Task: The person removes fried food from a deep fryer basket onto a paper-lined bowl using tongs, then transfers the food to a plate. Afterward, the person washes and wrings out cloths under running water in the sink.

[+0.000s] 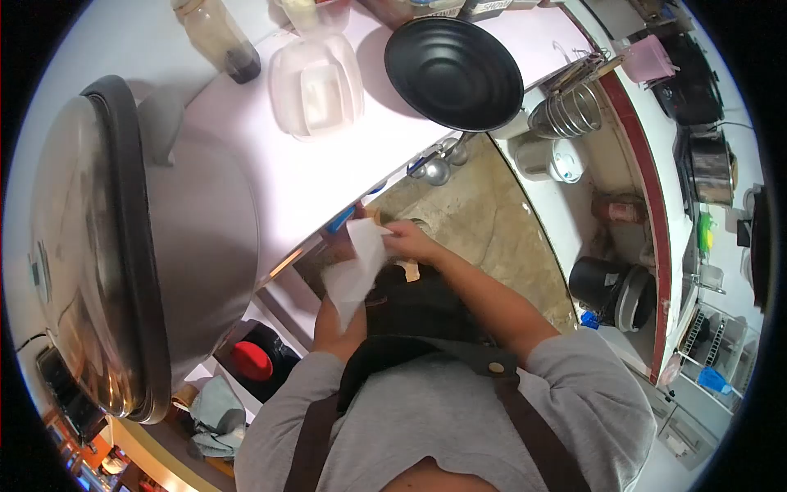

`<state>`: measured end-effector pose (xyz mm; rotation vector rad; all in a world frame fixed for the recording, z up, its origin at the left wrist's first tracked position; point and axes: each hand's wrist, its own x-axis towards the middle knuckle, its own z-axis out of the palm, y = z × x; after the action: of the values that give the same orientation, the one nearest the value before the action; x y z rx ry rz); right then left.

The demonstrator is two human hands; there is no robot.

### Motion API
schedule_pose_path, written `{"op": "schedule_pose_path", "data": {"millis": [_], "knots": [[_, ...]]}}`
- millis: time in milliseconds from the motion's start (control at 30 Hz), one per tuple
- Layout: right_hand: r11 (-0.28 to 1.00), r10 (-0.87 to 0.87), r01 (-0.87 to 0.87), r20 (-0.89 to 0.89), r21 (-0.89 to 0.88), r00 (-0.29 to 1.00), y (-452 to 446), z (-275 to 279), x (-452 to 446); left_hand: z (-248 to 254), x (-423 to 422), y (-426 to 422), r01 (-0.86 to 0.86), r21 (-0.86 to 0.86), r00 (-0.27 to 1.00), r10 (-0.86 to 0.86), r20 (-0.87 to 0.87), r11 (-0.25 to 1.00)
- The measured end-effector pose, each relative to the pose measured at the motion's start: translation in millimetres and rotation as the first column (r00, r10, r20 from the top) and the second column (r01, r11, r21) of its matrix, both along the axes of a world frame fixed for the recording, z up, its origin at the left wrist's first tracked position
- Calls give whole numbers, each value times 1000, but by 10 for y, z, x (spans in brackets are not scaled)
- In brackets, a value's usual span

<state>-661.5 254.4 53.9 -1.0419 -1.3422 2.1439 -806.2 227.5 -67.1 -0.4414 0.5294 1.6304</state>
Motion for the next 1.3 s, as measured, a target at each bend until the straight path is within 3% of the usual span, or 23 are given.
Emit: {"op": "schedule_pose_path", "data": {"millis": [33, 100, 167, 200, 267, 300, 333, 400, 467, 500, 567, 600, 800, 933, 967, 1033, 1067, 1100, 1133, 1167, 1200, 1267, 1300], "knots": [[966, 2, -33, 121, 258, 993, 85, -273, -132, 7, 8, 26, 0, 0, 1000, 0, -3, 1000], [604, -102, -150, 262, 783, 960, 204, -537, -573, 13, -14, 62, 7, 1, 1000, -7, -13, 1000], [474, -299, -416, 586, 776, 753, 114, -436, -1000, 7, -35, 61, 10, -9, 1000, -10, -24, 1000], [481, -299, -411, 586, 774, 753, 87, -387, -1115, -1, -47, 65, 13, -16, 999, -14, -31, 1000], [907, -198, -145, 706, 394, 680, 155, -250, -1266, 10, -63, 101, 19, -20, 999, -20, -38, 1000], [906, -202, -144, 707, 397, 677, 94, -170, -1235, 5, -69, 111, 18, -23, 999, -19, -40, 1000], [749, -269, -268, 648, 605, 712, -59, -92, -1132, -13, -82, 125, 18, -28, 999, -19, -44, 999], [516, -311, -390, 591, 763, 744, -248, 124, -855, -53, -101, 180, 13, -35, 999, -14, -47, 999], [656, -43, -424, 593, 624, 804, -282, 366, -555, -82, -102, 244, 5, -47, 999, -7, -38, 999], [645, -44, -444, 610, 622, 791, -224, 376, -443, -131, -114, 265, 6, -52, 999, -8, -32, 999], [347, -85, -263, 310, 900, 947, -130, 348, -299, -127, -128, 316, 0, -61, 1000, -2, -23, 998], [337, -77, -273, 315, 901, 946, -64, 390, -280, -146, -127, 325, -2, -67, 1000, 0, -20, 998], [406, 160, -487, 465, 773, 871, 168, 1020, -150, -228, -153, 414, 20, -80, 1000, -22, -21, 997], [395, 293, -72, -52, 916, 955, 426, 2079, 189, -314, -200, 503, 32, -103, 999, -34, -18, 994], [560, 287, -183, 19, 808, 958, 436, 2209, 497, -333, -229, 519, 41, -107, 999, -44, -24, 993], [575, 252, -55, -112, 816, 961, 863, 2769, 639, -384, -263, 534, 78, -125, 996, -81, -25, 989], [457, 134, -91, 33, 885, 990, 1073, 2903, 855, -376, -266, 530, 105, -142, 994, -109, -20, 984], [638, 66, -59, 22, 768, 998, 1313, 2828, 1180, -407, -264, 483, 149, -174, 988, -153, -9, 973], [658, -83, -46, 133, 752, 988, 1504, 2970, 1289, -477, -253, 380, 218, -207, 975, -221, 9, 954], [569, -74, -214, 309, 794, 948, 1799, 2986, 1417, -497, -220, 194, 309, -243, 951, -306, 53, 919], [715, -146, -9, 161, 699, 976, 1951, 2878, 1467, -428, -165, -44, 420, -197, 908, -412, 81, 886], [731, -181, -48, 261, 681, 948, 2266, 2720, 1484, 96, -36, -374, 595, -26, 803, -595, -13, 803], [732, -138, -127, 328, 669, 935, 2463, 2608, 1506, 524, 31, -420, 680, -136, 715, -692, -93, 721]]}}
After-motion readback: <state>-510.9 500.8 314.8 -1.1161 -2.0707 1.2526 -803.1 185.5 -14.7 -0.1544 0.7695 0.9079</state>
